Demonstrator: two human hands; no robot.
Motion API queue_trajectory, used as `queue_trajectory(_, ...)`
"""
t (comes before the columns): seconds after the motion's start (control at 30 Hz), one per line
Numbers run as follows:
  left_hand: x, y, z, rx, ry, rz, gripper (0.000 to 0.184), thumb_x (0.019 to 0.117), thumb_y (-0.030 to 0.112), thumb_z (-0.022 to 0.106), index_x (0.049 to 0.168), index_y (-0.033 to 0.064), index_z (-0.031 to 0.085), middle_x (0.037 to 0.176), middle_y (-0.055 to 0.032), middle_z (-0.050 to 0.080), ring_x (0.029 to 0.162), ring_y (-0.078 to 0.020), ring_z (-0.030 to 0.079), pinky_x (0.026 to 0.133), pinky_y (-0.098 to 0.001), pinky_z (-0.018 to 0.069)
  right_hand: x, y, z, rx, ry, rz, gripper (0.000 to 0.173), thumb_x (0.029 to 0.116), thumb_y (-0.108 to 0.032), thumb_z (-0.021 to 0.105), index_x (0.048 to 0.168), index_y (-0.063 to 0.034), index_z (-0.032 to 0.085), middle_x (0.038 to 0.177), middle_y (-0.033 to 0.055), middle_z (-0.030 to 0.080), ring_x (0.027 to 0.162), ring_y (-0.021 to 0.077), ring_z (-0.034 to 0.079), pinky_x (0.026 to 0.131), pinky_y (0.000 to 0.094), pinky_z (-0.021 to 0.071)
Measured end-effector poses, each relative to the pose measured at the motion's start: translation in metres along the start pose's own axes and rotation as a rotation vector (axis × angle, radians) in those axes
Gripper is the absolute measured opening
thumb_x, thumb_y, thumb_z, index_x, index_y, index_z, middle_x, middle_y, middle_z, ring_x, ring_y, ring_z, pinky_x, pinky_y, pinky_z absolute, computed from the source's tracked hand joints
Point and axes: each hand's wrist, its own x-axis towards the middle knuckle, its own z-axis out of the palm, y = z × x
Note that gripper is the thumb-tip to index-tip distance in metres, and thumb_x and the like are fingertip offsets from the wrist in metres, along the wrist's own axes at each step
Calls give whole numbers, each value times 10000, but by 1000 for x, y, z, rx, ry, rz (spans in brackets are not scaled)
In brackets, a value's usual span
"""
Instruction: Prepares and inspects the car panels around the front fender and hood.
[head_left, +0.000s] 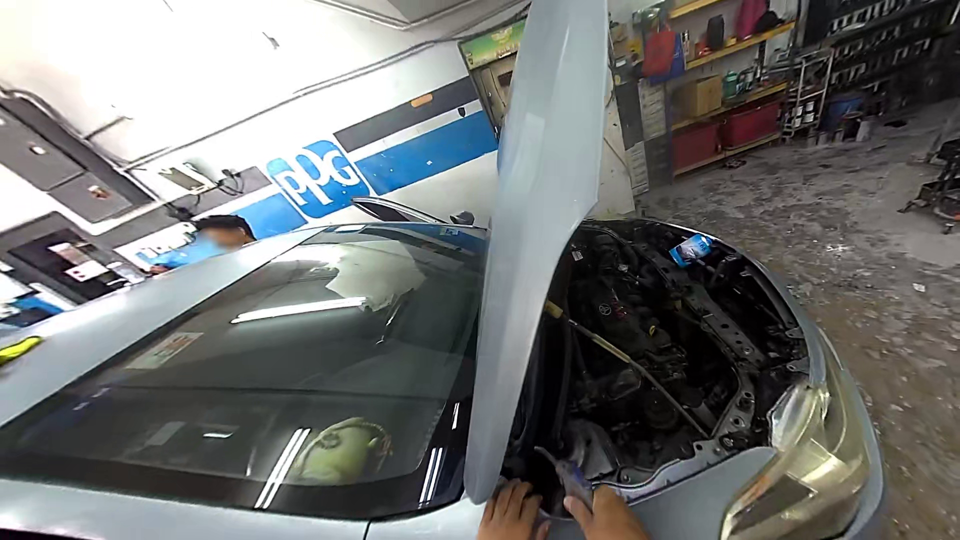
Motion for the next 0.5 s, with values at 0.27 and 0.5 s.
queue_trajectory(0.27, -45, -86, -6, -71, 135, -269, 553, 1061, 413, 369, 1376, 38, 627, 1427, -174, 608, 1377, -382, 523, 1191, -571, 324, 31, -6, -2, 117, -165, -32, 491, 1013, -569, 573, 981, -81, 619, 642, 6, 555, 480, 131, 528, 494, 332, 496)
queue_trajectory(0.5, 29, -136, -29, -196, -104, -297, 526, 802, 353, 749, 1289, 164, 689, 1184, -90, 716, 1161, -353, 619, 1000, -568, 456, 28, -6, -14, 149, -191, 24, 462, 1032, -547, 561, 1019, -87, 600, 645, -11, 533, 479, 116, 518, 505, 309, 502)
